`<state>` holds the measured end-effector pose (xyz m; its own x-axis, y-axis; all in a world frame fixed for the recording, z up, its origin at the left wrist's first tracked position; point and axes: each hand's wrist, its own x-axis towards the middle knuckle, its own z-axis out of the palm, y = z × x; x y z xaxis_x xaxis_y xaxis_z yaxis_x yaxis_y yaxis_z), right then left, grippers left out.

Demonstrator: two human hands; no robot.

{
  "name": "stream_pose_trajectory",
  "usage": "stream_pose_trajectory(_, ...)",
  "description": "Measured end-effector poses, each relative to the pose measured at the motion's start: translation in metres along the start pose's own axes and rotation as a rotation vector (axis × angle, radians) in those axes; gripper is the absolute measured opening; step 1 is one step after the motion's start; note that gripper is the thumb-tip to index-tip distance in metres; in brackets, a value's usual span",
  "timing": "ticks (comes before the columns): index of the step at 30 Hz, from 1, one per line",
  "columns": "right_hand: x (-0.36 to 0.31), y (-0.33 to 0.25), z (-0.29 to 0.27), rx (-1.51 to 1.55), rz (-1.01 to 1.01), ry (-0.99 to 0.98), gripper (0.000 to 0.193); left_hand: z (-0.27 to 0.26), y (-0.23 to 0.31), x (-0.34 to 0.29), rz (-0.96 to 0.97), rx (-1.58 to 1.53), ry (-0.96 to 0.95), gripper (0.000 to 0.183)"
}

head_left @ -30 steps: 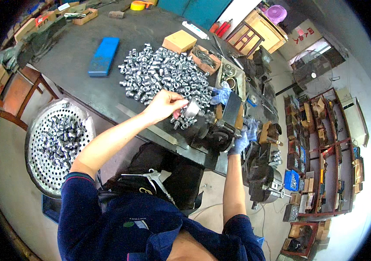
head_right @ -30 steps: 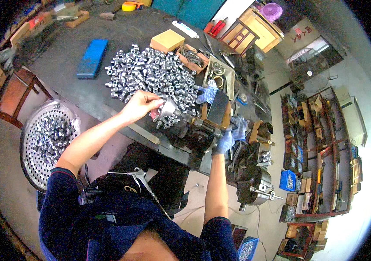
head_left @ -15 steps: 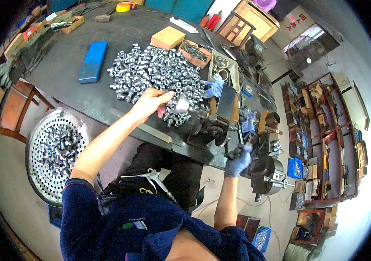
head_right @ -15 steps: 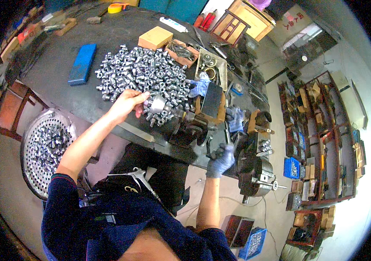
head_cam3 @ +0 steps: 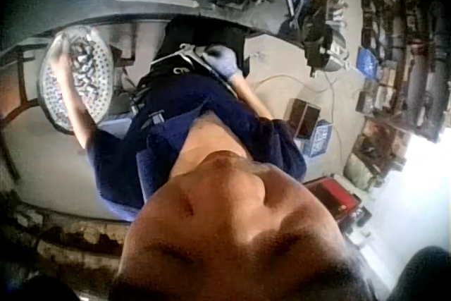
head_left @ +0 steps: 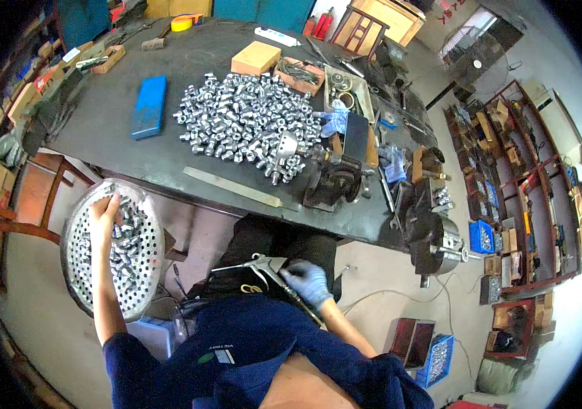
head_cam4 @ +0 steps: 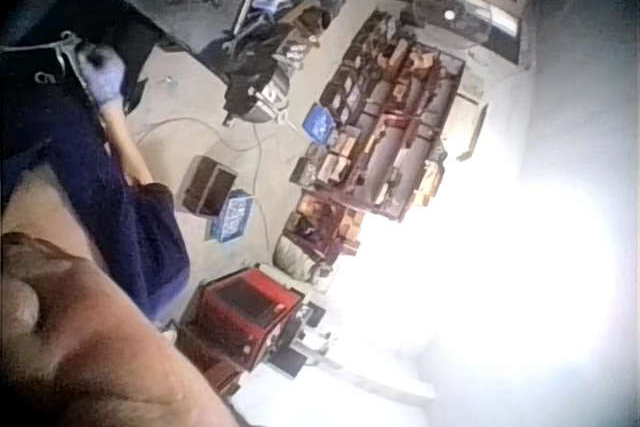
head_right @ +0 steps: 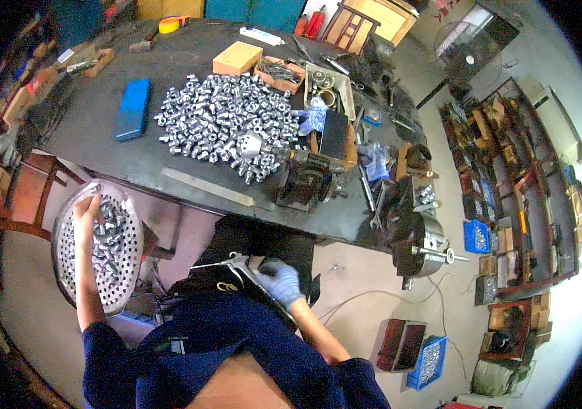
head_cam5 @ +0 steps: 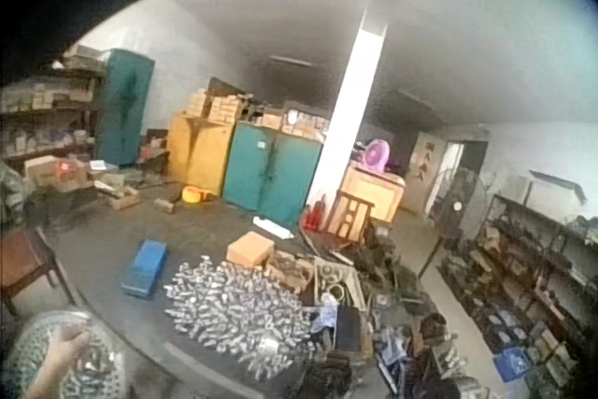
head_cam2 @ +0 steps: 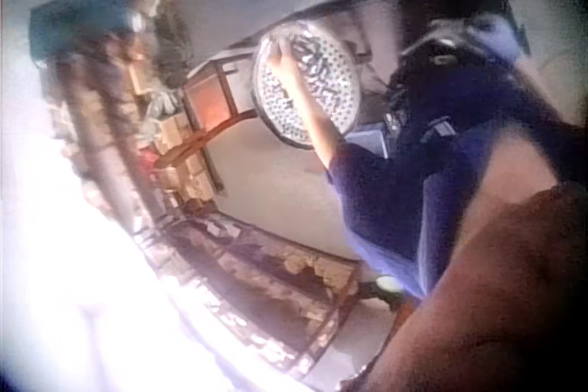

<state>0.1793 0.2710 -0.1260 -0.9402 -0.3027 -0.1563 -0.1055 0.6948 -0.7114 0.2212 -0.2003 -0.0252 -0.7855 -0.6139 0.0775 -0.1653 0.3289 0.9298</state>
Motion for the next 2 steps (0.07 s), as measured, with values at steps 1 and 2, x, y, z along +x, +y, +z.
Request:
stream_pose_trajectory(1, -0.001, -0.017, 0.007, -0.124, 0.121, -0.238, 0.039, -0.021, -0.023, -0.002, 0.011, 0.153, 0.04, 0.033)
stream_pose_trajectory(2, 0.001, -0.022, 0.015, -0.199, 0.093, -0.383, 0.043, -0.038, -0.034, -0.006, 0.126, 0.344, 0.057, 0.032)
